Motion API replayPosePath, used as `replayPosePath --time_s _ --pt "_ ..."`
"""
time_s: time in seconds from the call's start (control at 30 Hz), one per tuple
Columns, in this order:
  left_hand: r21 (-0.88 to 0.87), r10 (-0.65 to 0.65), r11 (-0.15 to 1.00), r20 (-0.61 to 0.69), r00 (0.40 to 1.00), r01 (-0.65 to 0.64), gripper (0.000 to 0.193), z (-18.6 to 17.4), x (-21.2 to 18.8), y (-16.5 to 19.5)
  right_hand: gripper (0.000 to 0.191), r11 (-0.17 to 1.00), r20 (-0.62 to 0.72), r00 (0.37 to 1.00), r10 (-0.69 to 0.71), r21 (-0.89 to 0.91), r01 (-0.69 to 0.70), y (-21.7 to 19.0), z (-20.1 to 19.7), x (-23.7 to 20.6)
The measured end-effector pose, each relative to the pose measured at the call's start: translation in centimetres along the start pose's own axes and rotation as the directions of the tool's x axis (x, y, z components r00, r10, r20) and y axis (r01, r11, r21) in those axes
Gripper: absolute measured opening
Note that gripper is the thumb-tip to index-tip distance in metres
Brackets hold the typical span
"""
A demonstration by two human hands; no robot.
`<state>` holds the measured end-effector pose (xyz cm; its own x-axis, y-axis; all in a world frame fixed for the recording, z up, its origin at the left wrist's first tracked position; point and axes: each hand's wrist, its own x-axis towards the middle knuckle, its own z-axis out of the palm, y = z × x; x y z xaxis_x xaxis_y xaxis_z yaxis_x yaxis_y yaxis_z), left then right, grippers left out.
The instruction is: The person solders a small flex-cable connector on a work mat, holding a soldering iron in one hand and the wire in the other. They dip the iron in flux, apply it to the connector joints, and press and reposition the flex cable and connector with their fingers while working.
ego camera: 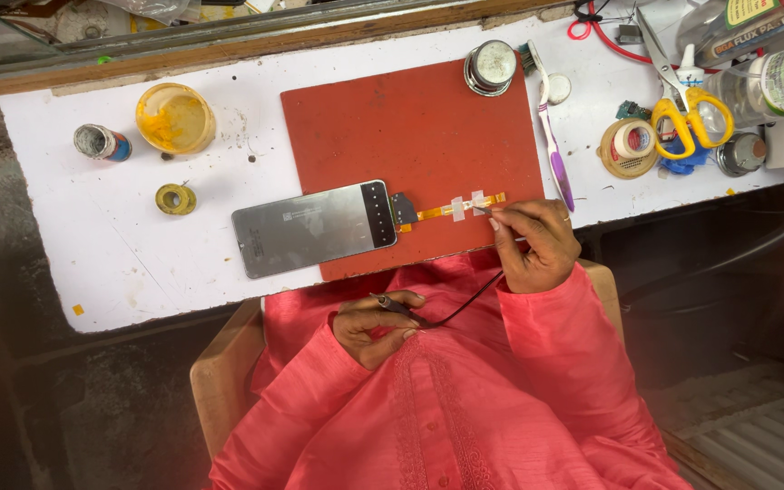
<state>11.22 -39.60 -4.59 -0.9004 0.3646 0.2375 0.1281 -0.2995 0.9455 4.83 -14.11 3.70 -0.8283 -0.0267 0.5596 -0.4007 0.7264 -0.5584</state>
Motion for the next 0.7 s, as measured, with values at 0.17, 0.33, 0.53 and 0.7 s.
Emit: replayPosePath --time_s 0.17,0.33,0.53,0.7 --pt "0.006 -0.005 1.000 0.005 1.000 0.005 0.012 0.02 -0.05 0.06 0.022 0.998 0.003 0.999 -0.039 -0.046 0.039 0.02 0.15 -0.04" --pt "-0.011 -0.008 1.000 -0.002 1.000 0.008 0.012 0.13 -0.05 0.00 0.026 0.996 0.013 0.996 -0.083 -0.033 0.083 0.26 0.04 -0.17" --pt "-0.001 -0.032 1.000 -0.007 0.999 0.032 0.013 0.13 0.05 0.05 0.025 0.998 -0.003 0.998 -0.064 0.020 0.064 0.53 0.19 -0.42" --pt "0.007 -0.047 0.999 -0.007 0.999 0.047 0.013 0.09 0.03 0.14 0.026 0.996 -0.007 0.997 -0.075 -0.042 0.075 0.54 0.38 -0.51"
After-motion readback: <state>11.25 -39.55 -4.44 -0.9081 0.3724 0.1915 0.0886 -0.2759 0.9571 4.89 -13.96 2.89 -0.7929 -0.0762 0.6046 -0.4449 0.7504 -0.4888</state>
